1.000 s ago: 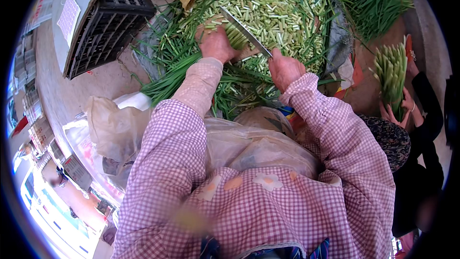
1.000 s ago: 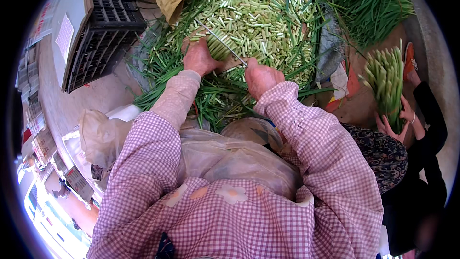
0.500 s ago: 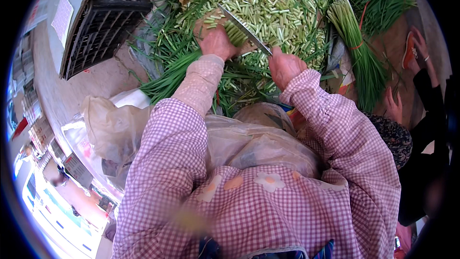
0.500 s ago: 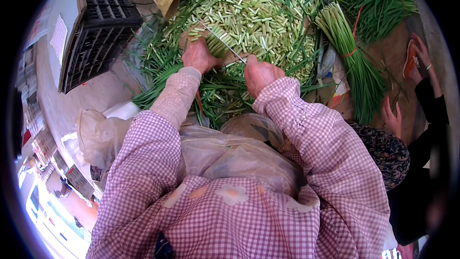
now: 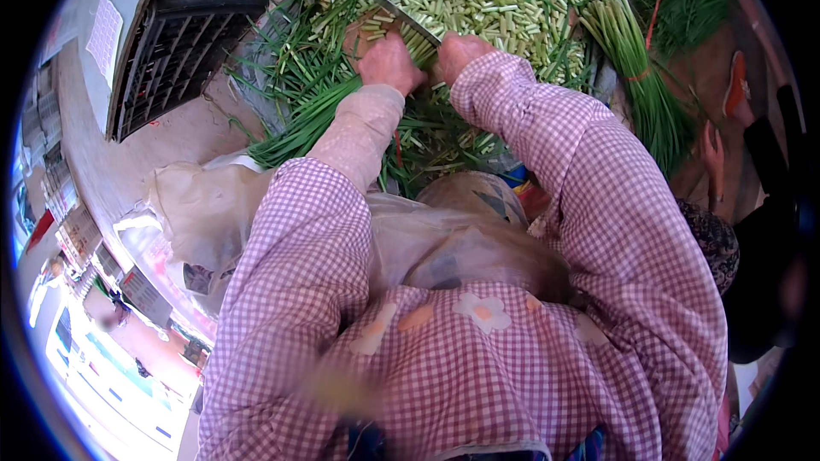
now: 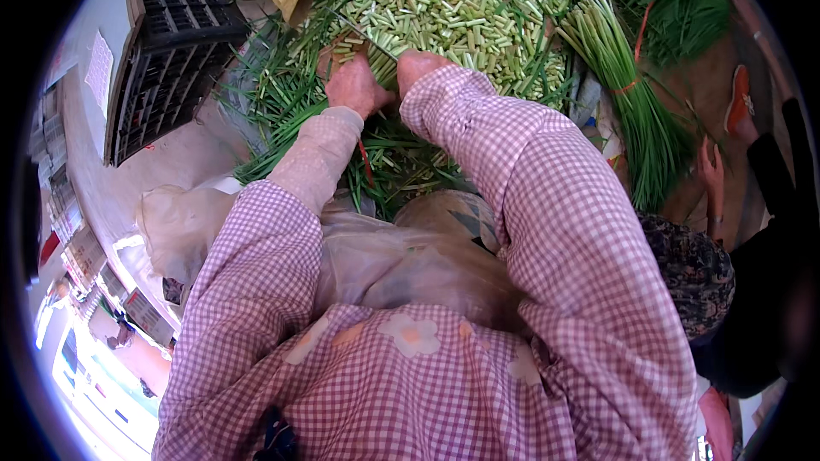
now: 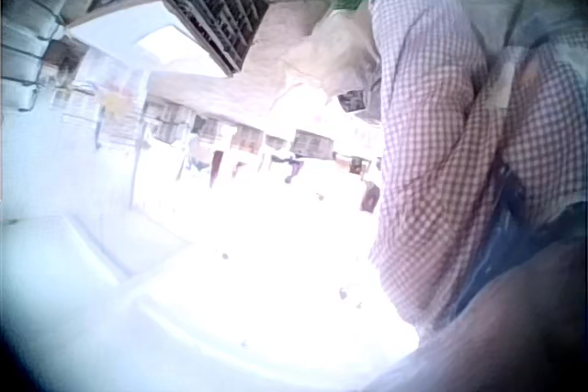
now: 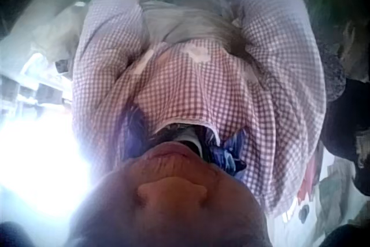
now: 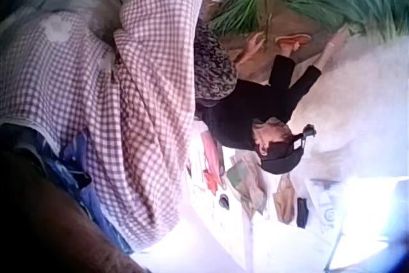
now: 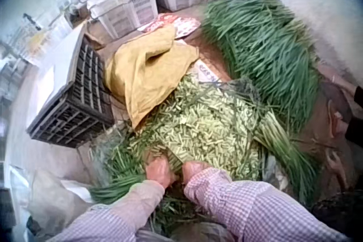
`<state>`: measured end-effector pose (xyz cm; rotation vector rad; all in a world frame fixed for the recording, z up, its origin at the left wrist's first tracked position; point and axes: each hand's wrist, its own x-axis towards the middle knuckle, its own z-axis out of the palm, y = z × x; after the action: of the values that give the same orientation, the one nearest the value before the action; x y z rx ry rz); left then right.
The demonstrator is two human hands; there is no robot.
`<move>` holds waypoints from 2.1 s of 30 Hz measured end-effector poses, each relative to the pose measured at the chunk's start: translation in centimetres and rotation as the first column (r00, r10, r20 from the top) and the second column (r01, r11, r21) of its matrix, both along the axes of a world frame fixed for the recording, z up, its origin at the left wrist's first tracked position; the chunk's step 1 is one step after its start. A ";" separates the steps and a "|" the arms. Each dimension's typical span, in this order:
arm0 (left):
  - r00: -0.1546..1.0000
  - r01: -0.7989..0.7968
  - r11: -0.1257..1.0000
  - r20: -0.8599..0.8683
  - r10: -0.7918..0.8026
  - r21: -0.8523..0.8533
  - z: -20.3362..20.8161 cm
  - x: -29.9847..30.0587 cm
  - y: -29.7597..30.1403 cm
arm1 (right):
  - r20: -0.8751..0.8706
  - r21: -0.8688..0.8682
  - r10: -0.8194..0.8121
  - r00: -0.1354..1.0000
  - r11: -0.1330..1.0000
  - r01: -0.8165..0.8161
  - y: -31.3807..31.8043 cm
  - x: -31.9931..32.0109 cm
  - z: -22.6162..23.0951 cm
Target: The person picks up bundles of green stalks tied with red string, removes damaged leaves by hand, trims the root ends using a knife, and places the finished bundles into a plastic crate.
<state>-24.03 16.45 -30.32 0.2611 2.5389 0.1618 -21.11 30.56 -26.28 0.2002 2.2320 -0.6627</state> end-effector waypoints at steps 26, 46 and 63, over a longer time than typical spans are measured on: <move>1.000 -0.007 1.000 0.000 0.007 -0.003 1.5 2.2 -7.1 | 0.215 -0.098 -0.425 0.879 0.887 0.452 1.8 8.1 -2.8; 0.892 -0.444 0.115 0.451 -0.033 0.888 24.6 4.1 -7.4 | -0.373 -0.591 -0.808 0.457 0.586 0.554 5.3 10.3 -3.1; 0.820 -0.505 -0.076 0.449 -0.356 0.860 24.1 7.6 -10.5 | -0.806 -0.590 -0.506 0.308 0.727 -0.351 -3.1 12.2 32.0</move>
<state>-16.42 5.94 -6.19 0.4973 1.1724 1.9869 -8.88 27.45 5.72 -0.7048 2.8013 -2.1156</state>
